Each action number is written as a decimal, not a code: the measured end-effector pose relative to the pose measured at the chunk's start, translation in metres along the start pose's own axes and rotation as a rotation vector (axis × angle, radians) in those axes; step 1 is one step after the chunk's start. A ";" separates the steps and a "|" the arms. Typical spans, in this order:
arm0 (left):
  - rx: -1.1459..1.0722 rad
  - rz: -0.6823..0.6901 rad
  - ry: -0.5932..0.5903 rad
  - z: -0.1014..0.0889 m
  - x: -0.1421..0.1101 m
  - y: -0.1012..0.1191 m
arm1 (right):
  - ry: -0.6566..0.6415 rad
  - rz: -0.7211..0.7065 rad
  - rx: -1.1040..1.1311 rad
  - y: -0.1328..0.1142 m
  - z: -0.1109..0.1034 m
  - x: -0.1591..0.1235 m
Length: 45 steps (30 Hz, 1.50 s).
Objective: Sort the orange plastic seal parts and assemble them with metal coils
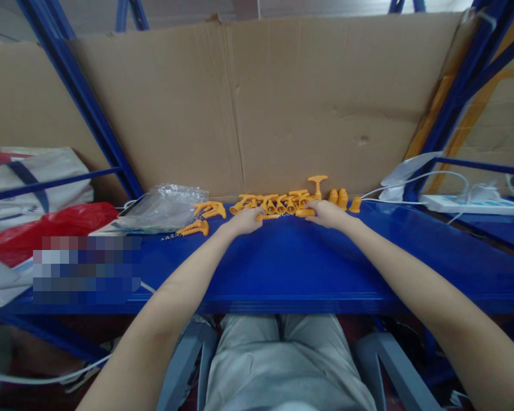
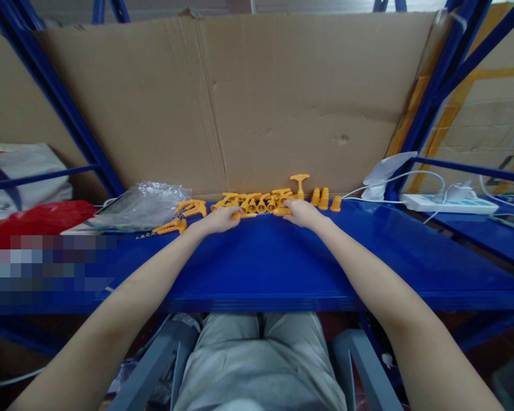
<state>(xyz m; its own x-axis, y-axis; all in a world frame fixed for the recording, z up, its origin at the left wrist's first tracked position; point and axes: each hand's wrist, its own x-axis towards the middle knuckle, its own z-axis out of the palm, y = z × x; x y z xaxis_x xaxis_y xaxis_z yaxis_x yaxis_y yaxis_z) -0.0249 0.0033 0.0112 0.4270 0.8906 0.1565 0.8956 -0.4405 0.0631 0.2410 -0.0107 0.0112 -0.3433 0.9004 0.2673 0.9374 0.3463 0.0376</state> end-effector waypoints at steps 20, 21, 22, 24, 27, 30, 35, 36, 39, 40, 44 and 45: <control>-0.183 0.187 0.297 0.013 0.005 0.006 | 0.243 -0.206 0.177 -0.012 0.011 0.003; -0.195 0.197 0.318 0.014 0.006 0.006 | 0.265 -0.229 0.184 -0.011 0.012 0.003; -0.207 0.201 0.336 0.014 0.006 0.006 | 0.287 -0.251 0.192 -0.010 0.014 0.004; -0.232 0.202 0.364 0.015 0.007 0.006 | 0.331 -0.285 0.214 -0.008 0.018 0.005; -0.276 0.182 0.388 0.016 0.008 0.007 | 0.384 -0.316 0.256 -0.007 0.020 0.006; -0.325 0.153 0.385 0.016 0.008 0.007 | 0.396 -0.337 0.297 -0.005 0.021 0.007; -0.377 0.130 0.347 0.014 0.008 0.007 | 0.396 -0.381 0.343 -0.001 0.023 0.009; -0.374 0.130 0.337 0.013 0.007 0.006 | 0.397 -0.385 0.351 0.000 0.024 0.010; -0.342 0.145 0.340 0.010 0.006 0.005 | 0.402 -0.394 0.373 0.000 0.024 0.009; -0.332 0.150 0.350 0.009 0.006 0.004 | 0.404 -0.395 0.379 -0.001 0.024 0.009; -0.321 0.148 0.364 0.008 0.005 0.005 | 0.406 -0.381 0.403 -0.004 0.022 0.009; -0.318 0.145 0.365 0.008 0.005 0.005 | 0.404 -0.372 0.413 -0.005 0.022 0.009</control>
<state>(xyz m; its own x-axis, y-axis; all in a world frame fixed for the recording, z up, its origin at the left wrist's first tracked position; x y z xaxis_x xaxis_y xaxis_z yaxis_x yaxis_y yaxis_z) -0.0169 0.0065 0.0043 0.4220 0.7450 0.5167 0.7232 -0.6203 0.3036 0.2321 0.0017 -0.0079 -0.5143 0.5607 0.6489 0.6343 0.7580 -0.1522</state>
